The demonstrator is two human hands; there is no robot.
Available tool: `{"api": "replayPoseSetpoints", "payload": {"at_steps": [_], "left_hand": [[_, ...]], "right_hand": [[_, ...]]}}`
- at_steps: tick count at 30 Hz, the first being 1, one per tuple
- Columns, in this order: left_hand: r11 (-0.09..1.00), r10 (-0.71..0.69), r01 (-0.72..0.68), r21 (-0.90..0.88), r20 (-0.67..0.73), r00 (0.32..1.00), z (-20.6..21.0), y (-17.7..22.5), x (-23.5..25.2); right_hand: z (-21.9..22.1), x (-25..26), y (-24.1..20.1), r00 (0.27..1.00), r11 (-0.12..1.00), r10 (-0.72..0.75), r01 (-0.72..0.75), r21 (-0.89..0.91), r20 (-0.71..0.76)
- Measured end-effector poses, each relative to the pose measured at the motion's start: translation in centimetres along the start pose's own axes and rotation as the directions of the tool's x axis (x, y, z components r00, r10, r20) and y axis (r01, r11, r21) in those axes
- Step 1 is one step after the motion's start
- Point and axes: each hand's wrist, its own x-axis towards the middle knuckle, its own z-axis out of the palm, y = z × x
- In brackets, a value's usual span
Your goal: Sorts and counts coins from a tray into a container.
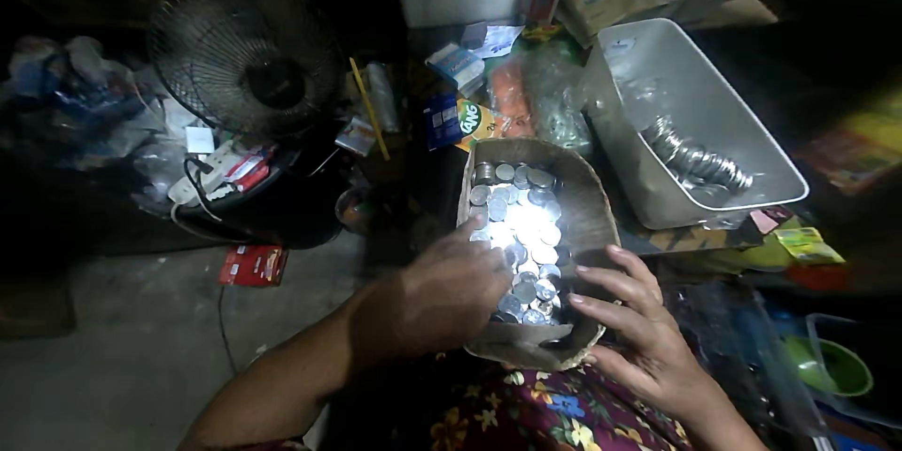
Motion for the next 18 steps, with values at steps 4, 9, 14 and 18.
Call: {"api": "replayPoseSetpoints", "payload": {"at_steps": [4,9,14,18], "left_hand": [[0.994,0.044,-0.051,-0.095,-0.068,0.997,-0.4,-0.2,-0.7],[0.982,-0.183,0.18,-0.053,-0.044,0.982,-1.7,-0.7,1.5],[0.975,-0.222,0.222,0.0,-0.001,0.975,-1.0,-0.3,3.4],[0.983,-0.156,0.168,-0.07,0.15,0.976,-1.5,1.0,2.7]], "right_hand": [[0.0,0.0,0.0,1.0,1.0,0.0,0.0,0.002,-0.005],[0.1,0.0,0.1,1.0,1.0,-0.01,0.01,0.003,-0.006],[0.0,0.0,0.0,1.0,1.0,-0.002,0.002,0.002,-0.004],[0.0,0.0,0.0,1.0,1.0,-0.002,0.002,0.01,-0.006]]}}
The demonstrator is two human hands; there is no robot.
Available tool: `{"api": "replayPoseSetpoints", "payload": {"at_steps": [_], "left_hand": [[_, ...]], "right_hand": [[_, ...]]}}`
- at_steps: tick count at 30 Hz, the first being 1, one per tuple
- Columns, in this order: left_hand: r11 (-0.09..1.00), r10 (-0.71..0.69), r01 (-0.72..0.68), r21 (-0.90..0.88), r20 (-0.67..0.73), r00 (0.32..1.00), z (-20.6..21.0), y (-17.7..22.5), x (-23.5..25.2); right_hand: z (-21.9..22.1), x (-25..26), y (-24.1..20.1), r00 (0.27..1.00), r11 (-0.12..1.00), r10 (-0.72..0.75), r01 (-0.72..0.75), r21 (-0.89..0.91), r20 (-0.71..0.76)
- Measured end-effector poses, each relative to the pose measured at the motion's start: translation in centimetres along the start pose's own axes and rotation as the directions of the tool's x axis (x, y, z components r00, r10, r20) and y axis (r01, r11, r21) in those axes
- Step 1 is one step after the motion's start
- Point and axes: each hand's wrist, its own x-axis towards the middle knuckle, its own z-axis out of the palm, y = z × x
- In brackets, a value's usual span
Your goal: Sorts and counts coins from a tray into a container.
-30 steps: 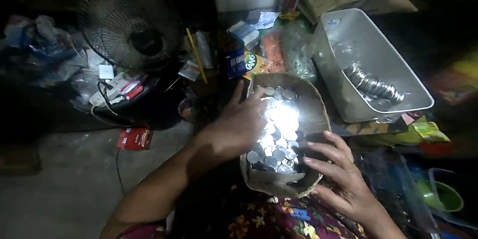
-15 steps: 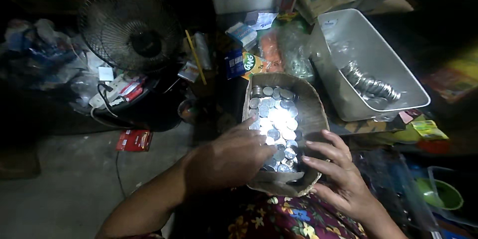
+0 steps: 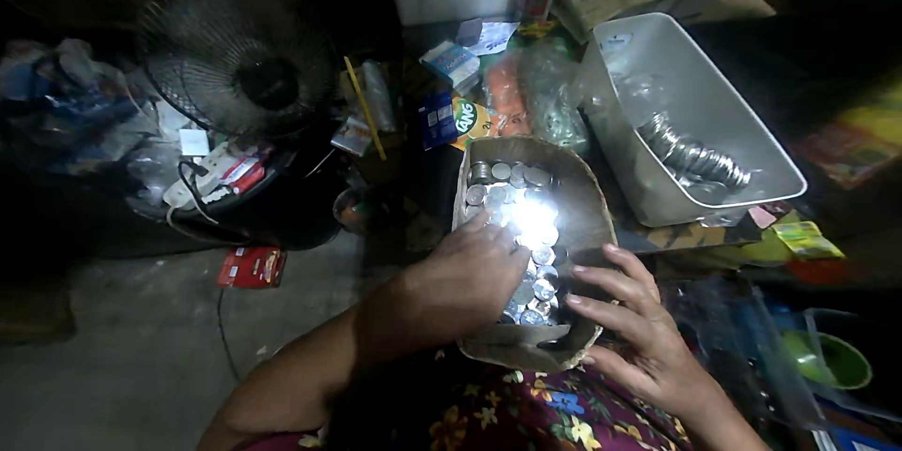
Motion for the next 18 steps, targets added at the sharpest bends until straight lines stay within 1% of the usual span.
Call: {"api": "replayPoseSetpoints", "payload": {"at_steps": [1,3,4,5,6,10,14,16,18], "left_hand": [[1.0,0.024,-0.024,-0.019,-0.023,0.999,0.3,0.1,-0.4],[0.995,0.077,-0.084,-0.05,-0.126,0.989,1.3,0.4,-1.1],[0.994,0.086,-0.095,-0.056,-0.141,0.986,1.6,0.6,-1.3],[0.994,0.08,-0.088,-0.06,-0.119,0.99,1.5,0.9,-1.5],[0.995,0.077,-0.083,-0.053,-0.114,0.991,1.6,1.1,-1.6],[0.99,0.137,-0.138,0.011,-0.238,0.962,2.8,1.3,-1.9],[0.987,0.156,-0.138,0.08,-0.288,0.945,3.1,1.4,-2.0],[0.983,0.177,-0.153,0.098,-0.324,0.929,3.3,1.0,-1.9],[0.983,0.183,-0.155,0.101,-0.392,0.901,3.5,0.6,-1.8]], "right_hand": [[0.0,0.0,0.0,1.0,1.0,-0.001,0.001,-0.001,0.0],[0.0,0.0,0.1,1.0,1.0,-0.004,0.004,-0.006,0.0],[0.0,0.1,0.1,1.0,1.0,-0.006,0.006,-0.004,-0.003],[0.0,0.1,0.1,1.0,1.0,-0.006,0.006,-0.001,-0.004],[0.0,0.1,0.1,1.0,1.0,-0.006,0.006,-0.001,0.0],[-0.1,0.2,0.0,1.0,1.0,0.001,-0.001,-0.005,0.006],[-0.2,0.2,0.0,1.0,1.0,0.0,0.0,-0.005,0.014],[-0.3,0.2,-0.1,1.0,1.0,0.003,-0.003,-0.013,0.018],[-0.3,0.2,-0.1,1.0,1.0,0.001,0.0,-0.016,0.017]]}}
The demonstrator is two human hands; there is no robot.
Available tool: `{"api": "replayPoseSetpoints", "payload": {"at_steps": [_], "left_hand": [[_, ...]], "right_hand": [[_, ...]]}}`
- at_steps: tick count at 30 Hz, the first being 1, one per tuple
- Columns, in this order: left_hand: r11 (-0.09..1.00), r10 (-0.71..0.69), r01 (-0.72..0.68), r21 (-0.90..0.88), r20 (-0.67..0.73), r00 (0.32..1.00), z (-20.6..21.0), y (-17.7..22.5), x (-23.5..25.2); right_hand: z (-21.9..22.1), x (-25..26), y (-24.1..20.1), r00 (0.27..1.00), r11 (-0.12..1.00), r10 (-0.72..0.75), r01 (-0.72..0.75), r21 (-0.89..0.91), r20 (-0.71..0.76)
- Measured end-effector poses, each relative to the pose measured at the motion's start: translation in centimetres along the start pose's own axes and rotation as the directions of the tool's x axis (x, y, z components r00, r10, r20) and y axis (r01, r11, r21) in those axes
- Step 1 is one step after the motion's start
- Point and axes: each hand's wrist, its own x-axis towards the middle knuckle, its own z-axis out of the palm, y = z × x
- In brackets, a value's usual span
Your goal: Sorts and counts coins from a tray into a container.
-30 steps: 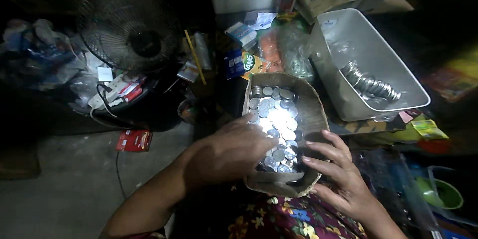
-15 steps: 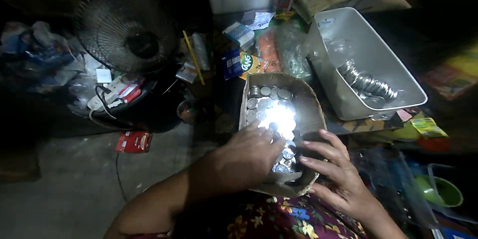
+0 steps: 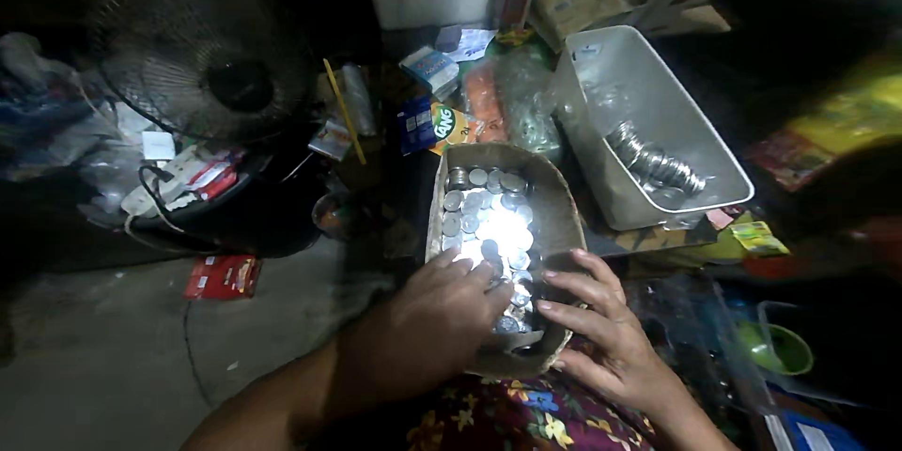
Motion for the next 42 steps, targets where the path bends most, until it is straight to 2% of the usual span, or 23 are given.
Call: {"api": "replayPoseSetpoints", "payload": {"at_steps": [3,8,12,15,17,19,21,27,32,34,38,42], "left_hand": [[0.999,-0.034,0.034,-0.003,-0.095,0.995,0.1,-0.6,0.6],[0.977,-0.193,0.203,-0.059,0.141,0.971,-1.2,-1.2,4.0],[0.973,-0.22,0.232,-0.018,0.253,0.942,-0.5,-1.7,5.3],[0.974,-0.209,0.225,-0.024,0.284,0.936,-0.1,-1.7,4.7],[0.983,-0.163,0.179,-0.046,0.244,0.956,0.2,-1.8,3.9],[0.997,-0.066,0.069,-0.042,0.083,0.994,1.2,-2.1,2.9],[1.0,0.004,-0.005,-0.021,-0.046,0.999,2.3,-2.3,2.1],[0.993,0.118,-0.119,0.005,-0.172,0.978,3.3,-3.2,1.0],[0.975,0.223,-0.22,0.036,-0.208,0.952,3.3,-3.3,0.6],[0.971,0.235,-0.239,-0.003,-0.172,0.957,2.9,-3.5,0.4],[0.966,0.209,-0.21,-0.147,-0.027,0.978,1.1,-3.6,0.9],[0.98,0.111,-0.121,-0.156,-0.074,0.991,0.4,-3.7,2.6]], "right_hand": [[0.0,0.0,0.0,1.0,1.0,-0.01,0.01,0.002,-0.009],[0.0,0.0,-0.2,1.0,1.0,0.003,-0.003,0.008,-0.003],[-0.1,0.2,-0.5,1.0,1.0,-0.002,0.002,0.012,-0.011],[-0.1,0.2,-0.5,1.0,1.0,-0.006,0.007,0.022,-0.013],[-0.2,0.4,-0.6,1.0,0.999,-0.013,0.013,0.032,-0.008],[-0.2,0.5,-0.6,1.0,0.999,-0.021,0.022,0.031,-0.014],[-0.1,0.6,-0.6,1.0,0.999,-0.024,0.025,0.033,-0.02],[0.0,0.5,-0.4,0.999,0.999,-0.029,0.03,0.027,-0.025],[0.0,0.4,-0.5,1.0,1.0,-0.017,0.018,0.02,-0.019],[0.0,0.4,-0.4,1.0,1.0,-0.018,0.018,0.02,-0.016],[0.1,0.4,-0.4,1.0,1.0,-0.015,0.015,0.015,-0.015],[0.1,0.3,-0.4,1.0,1.0,-0.017,0.017,0.012,-0.02]]}}
